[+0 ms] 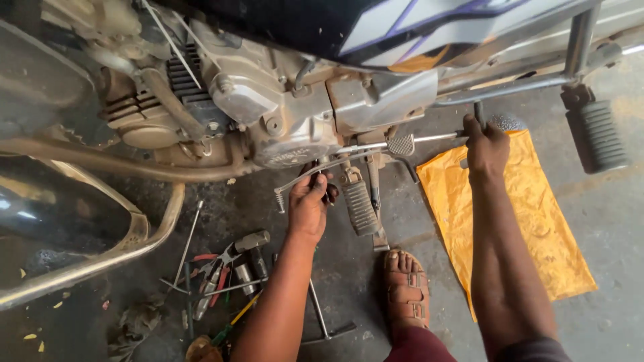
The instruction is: Repairing the engine and side cover of a motorcycle using various tools.
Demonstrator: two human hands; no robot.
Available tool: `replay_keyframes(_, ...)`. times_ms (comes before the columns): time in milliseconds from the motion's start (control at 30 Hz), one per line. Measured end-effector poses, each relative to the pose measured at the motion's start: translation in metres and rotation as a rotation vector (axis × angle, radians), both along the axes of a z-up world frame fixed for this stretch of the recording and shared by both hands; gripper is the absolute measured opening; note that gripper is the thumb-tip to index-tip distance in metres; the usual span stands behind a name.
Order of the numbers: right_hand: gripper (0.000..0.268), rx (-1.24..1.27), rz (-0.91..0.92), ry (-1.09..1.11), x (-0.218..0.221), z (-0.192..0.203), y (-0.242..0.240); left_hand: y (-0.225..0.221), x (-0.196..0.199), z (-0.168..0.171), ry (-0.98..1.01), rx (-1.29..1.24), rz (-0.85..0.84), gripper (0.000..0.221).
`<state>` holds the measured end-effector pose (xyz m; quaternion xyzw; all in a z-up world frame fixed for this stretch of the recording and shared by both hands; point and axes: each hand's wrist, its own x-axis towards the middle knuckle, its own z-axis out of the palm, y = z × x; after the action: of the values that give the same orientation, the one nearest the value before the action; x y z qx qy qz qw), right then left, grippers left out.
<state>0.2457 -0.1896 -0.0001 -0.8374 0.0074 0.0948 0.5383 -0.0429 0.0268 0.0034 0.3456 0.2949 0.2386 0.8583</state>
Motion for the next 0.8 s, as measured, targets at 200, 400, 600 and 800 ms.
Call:
replay_keyframes(200,0.048,-0.296,0.179,-0.097,0.010,0.006,-0.025,0.005,0.001,0.001,-0.016,0.033,-0.002,0.028)
replay_keyframes(400,0.044,-0.356,0.039,-0.043,-0.013,0.015,-0.019,0.003,0.000,0.005,-0.022,0.018,-0.012,0.032)
replay_keyframes(600,0.032,-0.030,-0.080,0.143,-0.038,0.040,-0.042,0.011,-0.001,-0.005,0.045,-0.021,-0.023,0.025)
replay_keyframes(800,0.040,-0.072,0.052,-0.136,-0.029,0.015,-0.028,0.003,-0.002,-0.004,-0.036,-0.027,0.009,0.025)
